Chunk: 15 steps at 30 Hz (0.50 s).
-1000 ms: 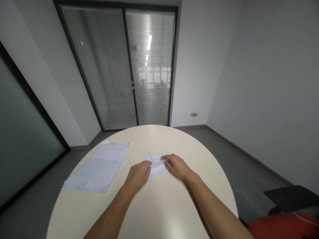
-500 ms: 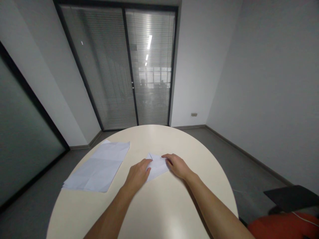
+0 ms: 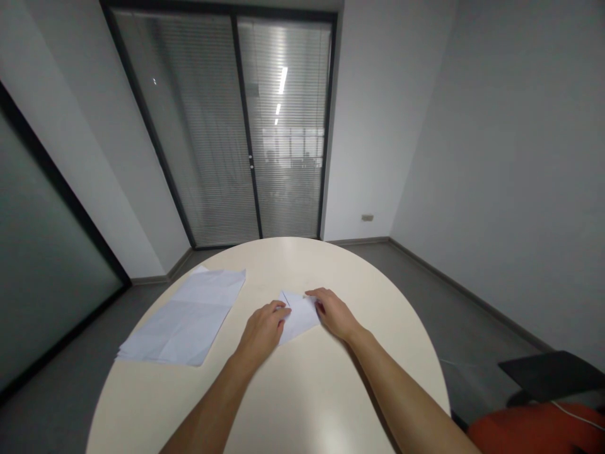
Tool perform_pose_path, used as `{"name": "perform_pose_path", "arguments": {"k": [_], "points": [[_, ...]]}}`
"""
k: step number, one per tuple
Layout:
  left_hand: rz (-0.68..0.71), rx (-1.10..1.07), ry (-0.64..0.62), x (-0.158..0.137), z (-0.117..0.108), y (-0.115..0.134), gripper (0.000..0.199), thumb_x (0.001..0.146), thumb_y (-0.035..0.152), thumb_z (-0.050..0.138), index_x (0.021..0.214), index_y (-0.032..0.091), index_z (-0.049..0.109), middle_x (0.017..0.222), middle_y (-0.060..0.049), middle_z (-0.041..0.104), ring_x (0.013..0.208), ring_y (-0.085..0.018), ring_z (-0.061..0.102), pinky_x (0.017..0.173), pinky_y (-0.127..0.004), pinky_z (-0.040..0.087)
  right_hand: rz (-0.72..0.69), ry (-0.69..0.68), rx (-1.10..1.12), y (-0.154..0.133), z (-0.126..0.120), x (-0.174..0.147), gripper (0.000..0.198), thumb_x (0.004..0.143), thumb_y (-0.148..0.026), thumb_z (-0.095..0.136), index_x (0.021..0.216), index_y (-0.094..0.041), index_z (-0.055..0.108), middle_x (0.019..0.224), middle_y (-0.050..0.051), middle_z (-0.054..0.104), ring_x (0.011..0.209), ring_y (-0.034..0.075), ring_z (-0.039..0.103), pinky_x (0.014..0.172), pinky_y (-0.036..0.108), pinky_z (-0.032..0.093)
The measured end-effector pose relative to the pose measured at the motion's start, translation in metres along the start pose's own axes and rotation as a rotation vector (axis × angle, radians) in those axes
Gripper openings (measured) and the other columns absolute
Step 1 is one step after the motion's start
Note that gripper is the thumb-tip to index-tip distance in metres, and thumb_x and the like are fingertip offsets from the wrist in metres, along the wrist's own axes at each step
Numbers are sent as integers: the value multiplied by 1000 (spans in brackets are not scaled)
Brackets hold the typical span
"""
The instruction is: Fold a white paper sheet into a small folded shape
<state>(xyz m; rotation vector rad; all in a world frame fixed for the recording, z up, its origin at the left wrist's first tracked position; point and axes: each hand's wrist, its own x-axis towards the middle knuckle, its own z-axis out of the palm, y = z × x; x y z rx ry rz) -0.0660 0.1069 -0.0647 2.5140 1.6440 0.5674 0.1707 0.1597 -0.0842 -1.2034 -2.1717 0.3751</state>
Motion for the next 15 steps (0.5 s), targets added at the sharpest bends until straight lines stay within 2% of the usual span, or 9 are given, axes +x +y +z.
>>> {"name": "perform_pose_path", "arguments": {"k": [4,7,11,15], "points": [[18,25,-11,0,-1,1,37,90,8,54,116,27,73,130,-5,65,115,-22,62,104,-38,46,-53,40,-100,-2,-4,0,48,83,1,52,122,-21,70,137,11,61,129,27,51,110,45,41],[28,30,-14,0,-2,3,35,91,8,54,112,26,75,129,-5,66,116,-22,61,105,-38,46,-99,49,-134,-12,-9,1,38,88,-5,54,118,-20,73,138,12,61,130,28,49,110,48,41],[41,26,-4,1,-3,3,34,93,10,52,112,26,75,129,-5,66,117,-22,61,104,-37,47,-243,-113,-21,-32,-9,-2,32,96,-16,53,120,-23,73,126,9,69,122,25,58,108,43,44],[49,29,10,2,-3,1,32,94,11,53,111,25,75,128,-5,67,115,-22,61,103,-38,47,-268,-241,34,-41,-5,-5,34,99,-26,53,129,-23,69,140,10,63,132,25,55,115,43,40]]}}
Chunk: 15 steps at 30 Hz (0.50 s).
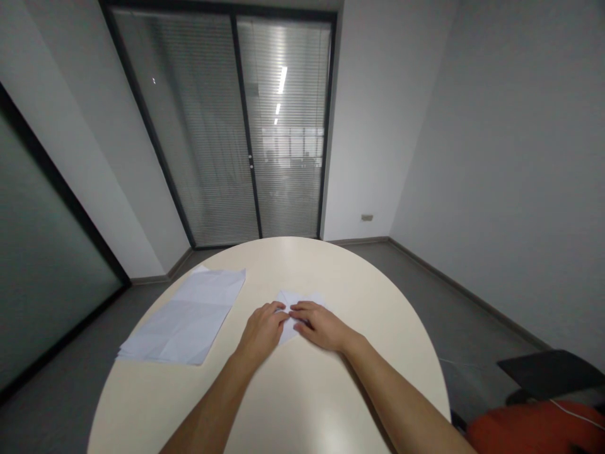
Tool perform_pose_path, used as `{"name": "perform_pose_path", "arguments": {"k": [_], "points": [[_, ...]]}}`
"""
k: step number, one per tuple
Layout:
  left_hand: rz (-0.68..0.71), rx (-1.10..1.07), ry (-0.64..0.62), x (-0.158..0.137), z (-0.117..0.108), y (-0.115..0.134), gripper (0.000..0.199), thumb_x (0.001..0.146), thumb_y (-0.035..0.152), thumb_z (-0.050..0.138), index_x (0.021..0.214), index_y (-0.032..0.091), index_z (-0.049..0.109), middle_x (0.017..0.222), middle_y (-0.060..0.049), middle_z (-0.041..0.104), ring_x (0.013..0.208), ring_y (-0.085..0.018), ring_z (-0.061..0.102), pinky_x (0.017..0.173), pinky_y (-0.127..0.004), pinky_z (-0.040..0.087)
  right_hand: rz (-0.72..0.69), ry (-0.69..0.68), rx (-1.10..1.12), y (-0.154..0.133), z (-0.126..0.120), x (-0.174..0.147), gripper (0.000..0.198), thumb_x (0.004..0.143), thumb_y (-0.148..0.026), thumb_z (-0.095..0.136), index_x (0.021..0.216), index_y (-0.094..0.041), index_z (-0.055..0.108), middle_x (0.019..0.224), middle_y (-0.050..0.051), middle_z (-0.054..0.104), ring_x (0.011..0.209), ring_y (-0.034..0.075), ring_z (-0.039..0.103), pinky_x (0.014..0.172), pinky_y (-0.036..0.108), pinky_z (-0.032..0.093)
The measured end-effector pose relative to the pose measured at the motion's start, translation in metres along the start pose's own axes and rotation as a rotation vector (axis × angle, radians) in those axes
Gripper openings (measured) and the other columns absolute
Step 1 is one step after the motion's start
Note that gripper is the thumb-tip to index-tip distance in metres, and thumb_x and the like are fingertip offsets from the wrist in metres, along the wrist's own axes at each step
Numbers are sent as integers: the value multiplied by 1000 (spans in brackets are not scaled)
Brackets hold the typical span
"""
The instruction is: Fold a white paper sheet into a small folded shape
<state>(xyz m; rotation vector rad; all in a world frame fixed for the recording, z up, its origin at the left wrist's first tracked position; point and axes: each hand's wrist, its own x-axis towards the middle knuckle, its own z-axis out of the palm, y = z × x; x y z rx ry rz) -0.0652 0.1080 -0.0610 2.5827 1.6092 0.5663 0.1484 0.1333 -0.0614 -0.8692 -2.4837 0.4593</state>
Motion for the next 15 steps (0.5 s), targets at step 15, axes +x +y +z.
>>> {"name": "perform_pose_path", "arguments": {"k": [15], "points": [[54,45,-6,-4,-2,7,27,96,19,51,113,20,72,118,-8,70,109,-26,60,99,-42,43,177,42,-133,18,-4,-4,36,96,-25,54,128,-17,70,138,13,64,131,30,55,112,46,42]]}}
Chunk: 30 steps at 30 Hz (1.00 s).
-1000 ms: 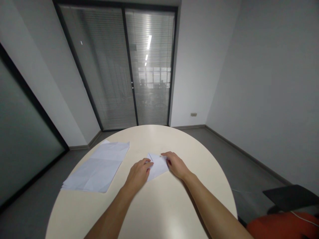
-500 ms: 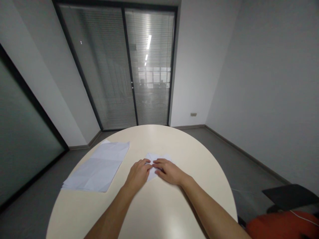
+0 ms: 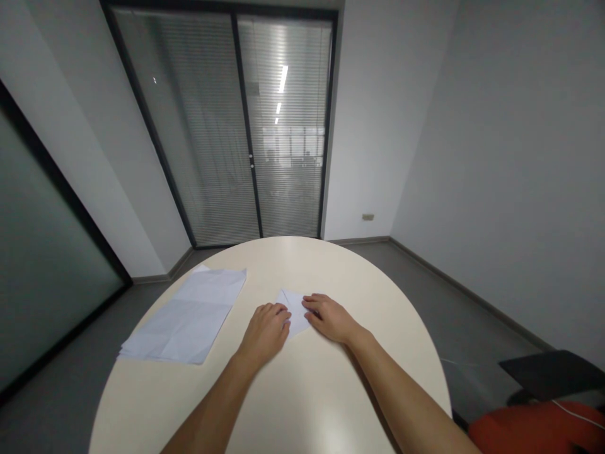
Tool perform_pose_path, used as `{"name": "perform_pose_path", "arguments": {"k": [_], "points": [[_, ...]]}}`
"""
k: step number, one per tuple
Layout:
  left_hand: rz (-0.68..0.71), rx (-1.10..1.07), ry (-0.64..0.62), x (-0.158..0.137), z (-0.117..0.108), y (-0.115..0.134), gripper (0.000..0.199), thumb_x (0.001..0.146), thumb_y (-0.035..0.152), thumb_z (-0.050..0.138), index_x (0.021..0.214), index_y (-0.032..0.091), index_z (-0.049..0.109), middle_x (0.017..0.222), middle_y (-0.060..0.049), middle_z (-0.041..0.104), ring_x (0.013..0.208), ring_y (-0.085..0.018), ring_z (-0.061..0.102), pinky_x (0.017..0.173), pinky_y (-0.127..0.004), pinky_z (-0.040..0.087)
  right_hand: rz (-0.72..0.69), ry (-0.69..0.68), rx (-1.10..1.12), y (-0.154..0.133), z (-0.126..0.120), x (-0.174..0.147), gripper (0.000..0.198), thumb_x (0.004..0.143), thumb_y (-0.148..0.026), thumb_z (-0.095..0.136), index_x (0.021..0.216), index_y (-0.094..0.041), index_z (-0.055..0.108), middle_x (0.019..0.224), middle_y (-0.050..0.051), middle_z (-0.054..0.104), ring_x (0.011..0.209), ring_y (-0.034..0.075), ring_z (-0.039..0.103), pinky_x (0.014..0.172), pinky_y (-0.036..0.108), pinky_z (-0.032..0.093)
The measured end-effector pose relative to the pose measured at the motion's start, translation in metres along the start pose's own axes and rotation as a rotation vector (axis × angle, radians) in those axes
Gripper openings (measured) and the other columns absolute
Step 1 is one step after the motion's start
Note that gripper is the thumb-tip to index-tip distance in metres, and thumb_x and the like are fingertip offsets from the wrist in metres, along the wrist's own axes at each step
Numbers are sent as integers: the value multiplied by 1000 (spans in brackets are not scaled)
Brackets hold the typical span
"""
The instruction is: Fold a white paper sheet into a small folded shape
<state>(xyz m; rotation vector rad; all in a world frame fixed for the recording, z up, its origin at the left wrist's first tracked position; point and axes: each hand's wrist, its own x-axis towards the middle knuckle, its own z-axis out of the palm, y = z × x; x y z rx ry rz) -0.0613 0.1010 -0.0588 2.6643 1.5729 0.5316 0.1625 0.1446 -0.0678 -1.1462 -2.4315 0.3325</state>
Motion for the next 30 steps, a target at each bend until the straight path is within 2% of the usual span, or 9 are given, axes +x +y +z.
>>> {"name": "perform_pose_path", "arguments": {"k": [5,10,13,16,20,22,25,27,30], "points": [[7,23,17,-2,4,2,31,101,33,48,125,23,66,121,-9,66,110,-27,59,99,-44,42,1,47,7,-4,-5,0,30,93,-23,57,117,-18,74,125,12,72,118,27,62,105,40,44],[-24,41,47,-2,7,1,30,103,35,46,118,22,68,118,-9,67,111,-27,59,102,-44,41,47,10,23,-7,-12,1,27,93,-29,56,105,-20,79,94,8,77,94,22,65,85,30,46],[-46,30,50,-1,7,1,27,102,33,48,112,19,68,119,-10,67,114,-27,58,102,-44,41,49,-16,34,-10,-15,0,27,92,-30,56,88,-19,80,77,6,73,80,19,62,75,27,42],[-65,13,42,-1,8,0,26,100,33,49,112,18,67,123,-11,67,116,-28,58,100,-44,44,-3,-49,85,-15,-15,-1,26,90,-28,58,75,-18,77,70,4,70,72,17,59,69,26,40],[-77,-4,38,-1,9,-1,27,97,34,54,117,19,64,129,-12,65,120,-29,57,102,-44,43,-63,-91,169,-20,-15,-3,23,89,-23,57,79,-18,78,75,3,73,69,15,60,68,25,42],[-78,-15,31,-2,10,-3,29,96,35,57,118,18,64,129,-13,65,120,-29,58,103,-44,43,-59,-32,163,-18,-14,-2,22,88,-22,58,92,-20,79,88,4,76,81,18,64,76,26,46],[-67,-42,26,-2,10,-4,31,94,33,57,120,17,63,130,-13,65,121,-29,58,106,-45,42,-30,96,109,-9,-10,-1,32,89,-19,57,116,-20,74,111,8,75,104,23,64,93,32,47],[-54,-58,30,-3,11,-5,31,93,27,56,121,17,63,133,-13,65,124,-29,57,108,-45,41,-8,134,66,-1,-6,0,36,89,-17,56,123,-18,70,121,10,72,112,25,62,100,36,46],[-39,-63,28,-3,12,-5,35,89,17,54,122,17,64,136,-13,63,128,-28,56,112,-46,38,10,131,13,7,-1,0,36,89,-16,56,123,-17,69,124,11,71,115,26,62,104,38,45]]}}
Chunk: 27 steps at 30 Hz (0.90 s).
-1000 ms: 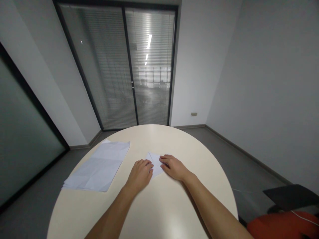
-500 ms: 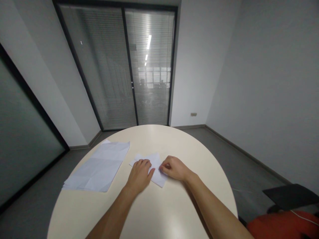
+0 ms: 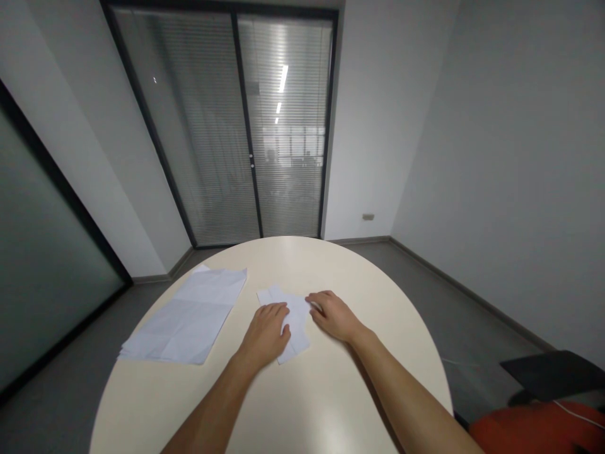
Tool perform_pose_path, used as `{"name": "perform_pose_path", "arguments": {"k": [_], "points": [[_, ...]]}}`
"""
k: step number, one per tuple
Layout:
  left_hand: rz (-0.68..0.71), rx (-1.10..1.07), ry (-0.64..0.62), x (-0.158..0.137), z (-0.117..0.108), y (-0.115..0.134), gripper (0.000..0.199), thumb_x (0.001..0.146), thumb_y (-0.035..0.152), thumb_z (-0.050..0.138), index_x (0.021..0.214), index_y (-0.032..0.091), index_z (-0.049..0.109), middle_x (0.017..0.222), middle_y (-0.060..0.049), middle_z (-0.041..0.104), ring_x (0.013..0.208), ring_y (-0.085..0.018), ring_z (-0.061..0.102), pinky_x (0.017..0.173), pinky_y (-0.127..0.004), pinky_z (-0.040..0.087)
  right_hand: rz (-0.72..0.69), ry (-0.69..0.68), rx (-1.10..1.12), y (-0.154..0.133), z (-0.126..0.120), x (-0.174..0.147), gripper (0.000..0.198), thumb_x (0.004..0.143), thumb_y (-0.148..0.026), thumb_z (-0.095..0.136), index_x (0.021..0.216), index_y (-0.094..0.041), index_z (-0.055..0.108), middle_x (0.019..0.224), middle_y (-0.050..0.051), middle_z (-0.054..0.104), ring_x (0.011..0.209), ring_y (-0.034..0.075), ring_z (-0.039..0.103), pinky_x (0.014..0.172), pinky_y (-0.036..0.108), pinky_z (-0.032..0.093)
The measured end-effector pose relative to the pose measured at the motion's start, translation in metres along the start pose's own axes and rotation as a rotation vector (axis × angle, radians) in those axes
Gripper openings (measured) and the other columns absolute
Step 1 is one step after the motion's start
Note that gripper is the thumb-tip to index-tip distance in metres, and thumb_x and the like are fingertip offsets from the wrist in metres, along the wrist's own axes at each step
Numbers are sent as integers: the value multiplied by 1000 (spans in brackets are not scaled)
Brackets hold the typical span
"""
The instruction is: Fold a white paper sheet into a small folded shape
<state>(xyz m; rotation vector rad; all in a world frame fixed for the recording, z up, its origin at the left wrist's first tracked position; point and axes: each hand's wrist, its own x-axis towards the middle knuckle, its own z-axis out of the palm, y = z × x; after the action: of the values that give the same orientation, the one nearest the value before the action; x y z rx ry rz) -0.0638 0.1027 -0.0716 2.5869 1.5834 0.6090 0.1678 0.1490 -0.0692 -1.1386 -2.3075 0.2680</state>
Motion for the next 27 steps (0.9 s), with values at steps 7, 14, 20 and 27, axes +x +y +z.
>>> {"name": "perform_pose_path", "arguments": {"k": [7,14,20,27], "points": [[-1,0,-16,1,-3,3,32,93,25,54,122,16,63,132,-14,64,125,-29,57,109,-45,41,4,-14,4,3,2,0,32,92,-16,58,120,-17,71,115,11,73,110,25,62,100,37,46],[-14,-10,-1,0,-4,5,35,92,40,60,116,15,66,127,-15,65,122,-31,57,106,-46,43,-13,-11,38,0,-3,-1,27,95,-22,61,118,-21,72,110,10,71,108,24,61,96,35,47],[-24,14,-29,-1,-9,8,42,92,49,59,116,15,67,133,-14,61,123,-32,54,104,-47,43,-39,15,59,-5,-6,1,19,96,-32,63,106,-20,75,101,9,72,102,23,62,91,35,47],[12,39,-46,0,-14,10,32,90,38,61,115,20,69,115,-12,65,107,-30,59,93,-42,46,-59,50,72,-6,-10,2,19,94,-37,67,86,-21,70,93,7,69,98,23,61,85,34,47]]}}
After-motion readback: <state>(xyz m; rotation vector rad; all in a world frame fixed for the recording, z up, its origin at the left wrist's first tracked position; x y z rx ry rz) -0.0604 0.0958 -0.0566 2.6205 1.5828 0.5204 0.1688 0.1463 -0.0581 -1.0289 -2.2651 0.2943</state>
